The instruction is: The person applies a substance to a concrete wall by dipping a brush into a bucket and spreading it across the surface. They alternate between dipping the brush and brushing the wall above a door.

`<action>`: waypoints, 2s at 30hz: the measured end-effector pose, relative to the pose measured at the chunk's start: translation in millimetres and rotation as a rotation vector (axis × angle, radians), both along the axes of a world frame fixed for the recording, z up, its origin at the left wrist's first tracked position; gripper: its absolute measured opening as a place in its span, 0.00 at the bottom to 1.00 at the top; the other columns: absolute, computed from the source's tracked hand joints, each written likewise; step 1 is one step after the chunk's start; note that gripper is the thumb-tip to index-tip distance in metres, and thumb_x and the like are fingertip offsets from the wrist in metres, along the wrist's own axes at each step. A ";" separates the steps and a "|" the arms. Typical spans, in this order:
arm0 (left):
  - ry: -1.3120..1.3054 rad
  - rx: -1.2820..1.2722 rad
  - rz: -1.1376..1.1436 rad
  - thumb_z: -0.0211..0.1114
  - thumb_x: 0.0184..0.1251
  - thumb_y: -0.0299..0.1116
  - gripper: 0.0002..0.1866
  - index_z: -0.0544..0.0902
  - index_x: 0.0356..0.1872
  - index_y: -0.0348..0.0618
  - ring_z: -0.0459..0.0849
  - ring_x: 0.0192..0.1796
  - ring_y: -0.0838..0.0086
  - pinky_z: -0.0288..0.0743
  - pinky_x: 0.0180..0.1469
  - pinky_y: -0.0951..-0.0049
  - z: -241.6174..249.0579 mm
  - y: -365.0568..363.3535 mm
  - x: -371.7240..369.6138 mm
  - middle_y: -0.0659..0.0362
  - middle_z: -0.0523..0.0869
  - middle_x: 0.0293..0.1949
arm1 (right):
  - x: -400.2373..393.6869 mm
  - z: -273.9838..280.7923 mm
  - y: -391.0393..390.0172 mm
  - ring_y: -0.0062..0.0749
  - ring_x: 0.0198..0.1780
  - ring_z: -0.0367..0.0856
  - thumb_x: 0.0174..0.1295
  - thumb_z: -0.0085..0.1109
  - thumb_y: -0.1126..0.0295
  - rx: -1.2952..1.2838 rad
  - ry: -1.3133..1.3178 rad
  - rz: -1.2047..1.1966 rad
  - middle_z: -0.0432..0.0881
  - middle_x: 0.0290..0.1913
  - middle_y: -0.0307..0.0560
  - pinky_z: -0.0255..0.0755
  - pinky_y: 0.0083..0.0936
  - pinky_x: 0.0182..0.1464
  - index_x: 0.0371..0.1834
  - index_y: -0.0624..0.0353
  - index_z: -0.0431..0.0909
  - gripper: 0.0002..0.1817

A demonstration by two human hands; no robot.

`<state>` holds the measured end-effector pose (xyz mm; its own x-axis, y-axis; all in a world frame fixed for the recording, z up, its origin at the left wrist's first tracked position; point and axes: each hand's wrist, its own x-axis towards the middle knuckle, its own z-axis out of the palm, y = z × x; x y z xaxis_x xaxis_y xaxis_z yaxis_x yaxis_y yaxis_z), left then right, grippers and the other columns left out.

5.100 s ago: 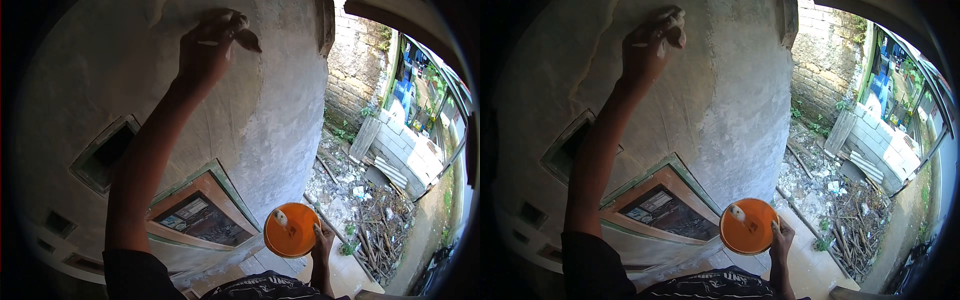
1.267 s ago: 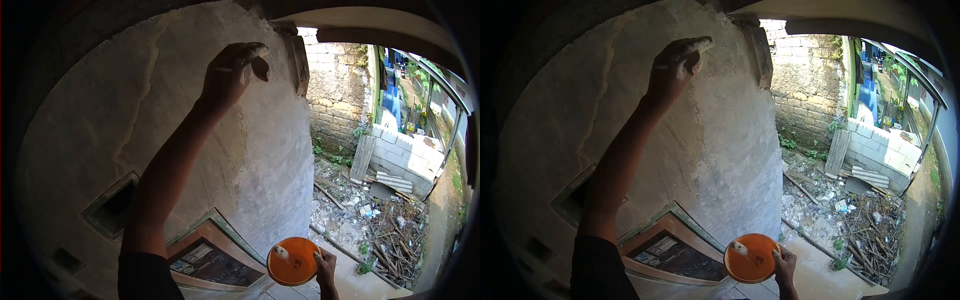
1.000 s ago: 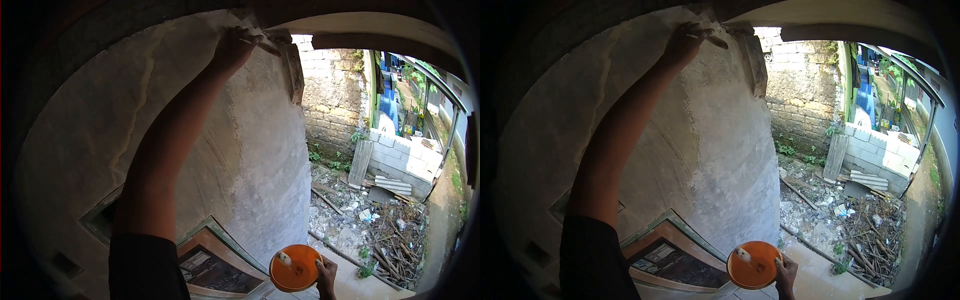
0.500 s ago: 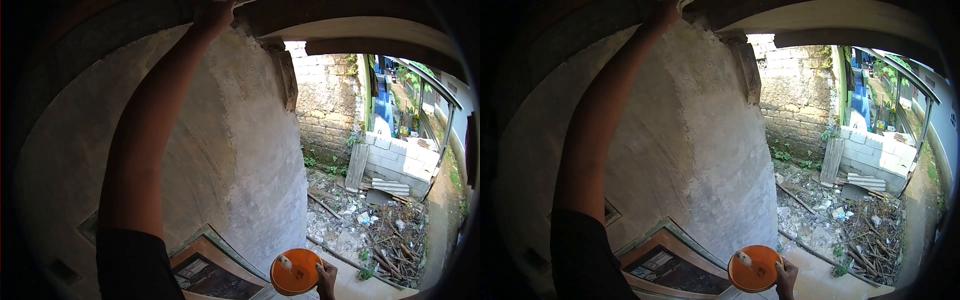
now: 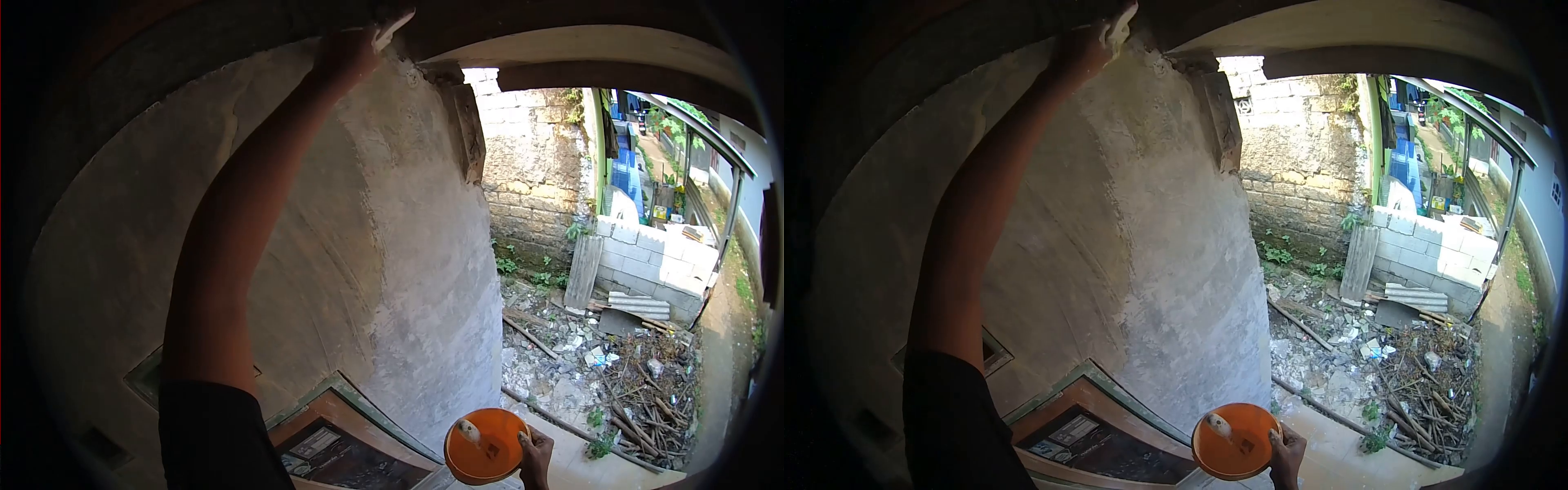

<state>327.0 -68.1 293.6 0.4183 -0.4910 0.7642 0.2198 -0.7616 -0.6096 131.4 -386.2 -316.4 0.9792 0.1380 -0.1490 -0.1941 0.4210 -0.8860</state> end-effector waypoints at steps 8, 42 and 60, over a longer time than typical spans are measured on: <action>0.092 0.374 -0.094 0.65 0.60 0.27 0.26 0.78 0.61 0.58 0.83 0.54 0.57 0.76 0.53 0.52 -69.8 51.1 -14.2 0.55 0.84 0.51 | 3.0 8.1 2.1 0.30 0.37 0.84 0.63 0.56 0.79 0.007 0.019 0.000 0.86 0.43 0.52 0.78 0.24 0.42 0.53 0.79 0.79 0.17; 0.100 0.293 0.092 0.64 0.60 0.28 0.20 0.82 0.55 0.52 0.82 0.53 0.56 0.77 0.54 0.54 -106.8 20.2 -25.8 0.50 0.84 0.48 | 1.9 -29.9 8.2 0.21 0.32 0.78 0.66 0.63 0.64 -0.077 -0.068 0.054 0.85 0.38 0.43 0.73 0.21 0.32 0.55 0.71 0.81 0.21; 0.020 0.282 -0.019 0.70 0.53 0.23 0.28 0.77 0.57 0.53 0.81 0.56 0.54 0.75 0.56 0.51 -110.9 52.5 -62.8 0.53 0.83 0.54 | 5.2 1.5 -10.7 0.31 0.40 0.85 0.62 0.53 0.81 0.050 0.001 -0.029 0.86 0.44 0.55 0.79 0.26 0.46 0.54 0.80 0.78 0.18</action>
<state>264.2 -15.6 182.7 0.4208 -0.6910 0.5877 0.1929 -0.5649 -0.8023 136.7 -397.0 -314.9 0.9827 0.1168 -0.1434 -0.1819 0.4701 -0.8637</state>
